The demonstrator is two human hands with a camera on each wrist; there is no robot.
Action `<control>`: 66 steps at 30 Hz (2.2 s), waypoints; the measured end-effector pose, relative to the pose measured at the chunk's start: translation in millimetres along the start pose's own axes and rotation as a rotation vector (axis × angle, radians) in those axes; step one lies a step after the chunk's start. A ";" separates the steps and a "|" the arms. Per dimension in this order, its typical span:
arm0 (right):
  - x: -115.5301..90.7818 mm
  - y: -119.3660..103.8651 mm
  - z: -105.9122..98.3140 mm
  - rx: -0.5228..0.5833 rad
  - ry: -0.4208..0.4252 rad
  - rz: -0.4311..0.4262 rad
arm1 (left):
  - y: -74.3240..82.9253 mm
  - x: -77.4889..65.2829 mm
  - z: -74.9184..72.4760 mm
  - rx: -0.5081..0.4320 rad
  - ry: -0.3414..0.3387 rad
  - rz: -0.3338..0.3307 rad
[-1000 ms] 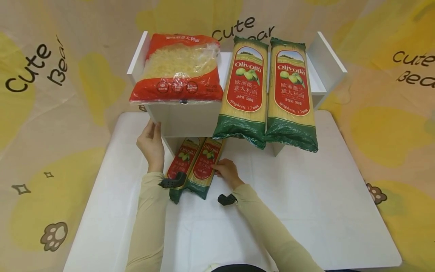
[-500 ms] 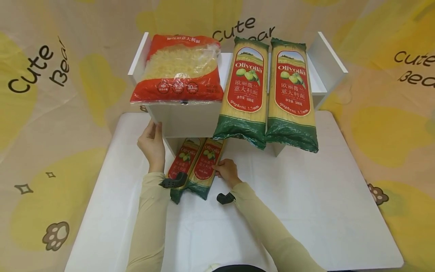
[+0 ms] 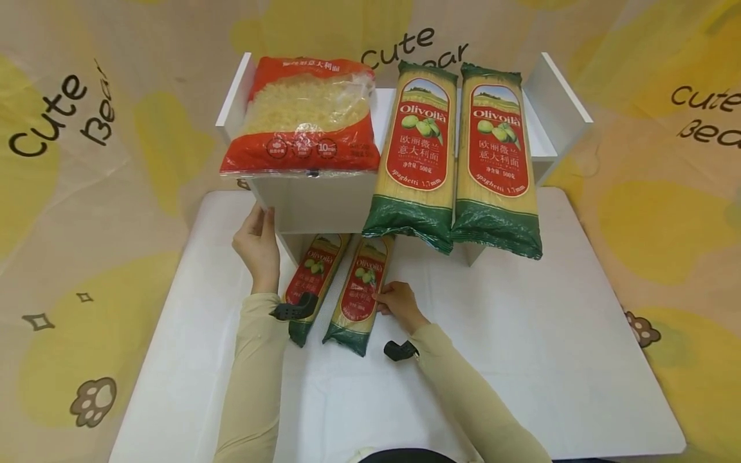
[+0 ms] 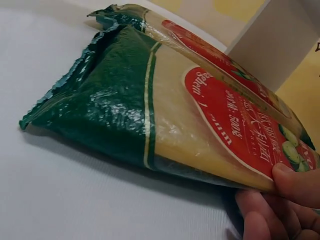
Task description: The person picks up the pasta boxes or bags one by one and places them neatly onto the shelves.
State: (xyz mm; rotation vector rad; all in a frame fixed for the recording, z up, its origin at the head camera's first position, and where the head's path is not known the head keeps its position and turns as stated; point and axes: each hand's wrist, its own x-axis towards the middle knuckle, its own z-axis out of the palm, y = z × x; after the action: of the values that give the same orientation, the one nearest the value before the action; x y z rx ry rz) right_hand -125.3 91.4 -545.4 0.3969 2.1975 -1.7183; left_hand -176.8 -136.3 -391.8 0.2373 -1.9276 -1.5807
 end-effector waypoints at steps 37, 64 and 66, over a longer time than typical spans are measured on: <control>-8.1 -4.0 0.6 0.165 -0.052 0.062 | 10.7 -2.9 -1.6 0.014 -0.011 0.004; -10.6 -2.1 3.4 0.142 -0.059 0.073 | 21.5 -7.7 -3.1 -0.009 -0.004 -0.004; -10.3 -0.7 2.8 0.183 -0.081 0.086 | 23.2 -8.5 -3.6 -0.008 -0.005 -0.003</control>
State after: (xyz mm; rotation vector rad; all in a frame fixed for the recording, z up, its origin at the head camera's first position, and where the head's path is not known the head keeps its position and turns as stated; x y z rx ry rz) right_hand -116.0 88.2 -541.1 0.4515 1.9454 -1.8611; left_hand -162.5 -128.8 -372.9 0.2328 -1.9251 -1.5928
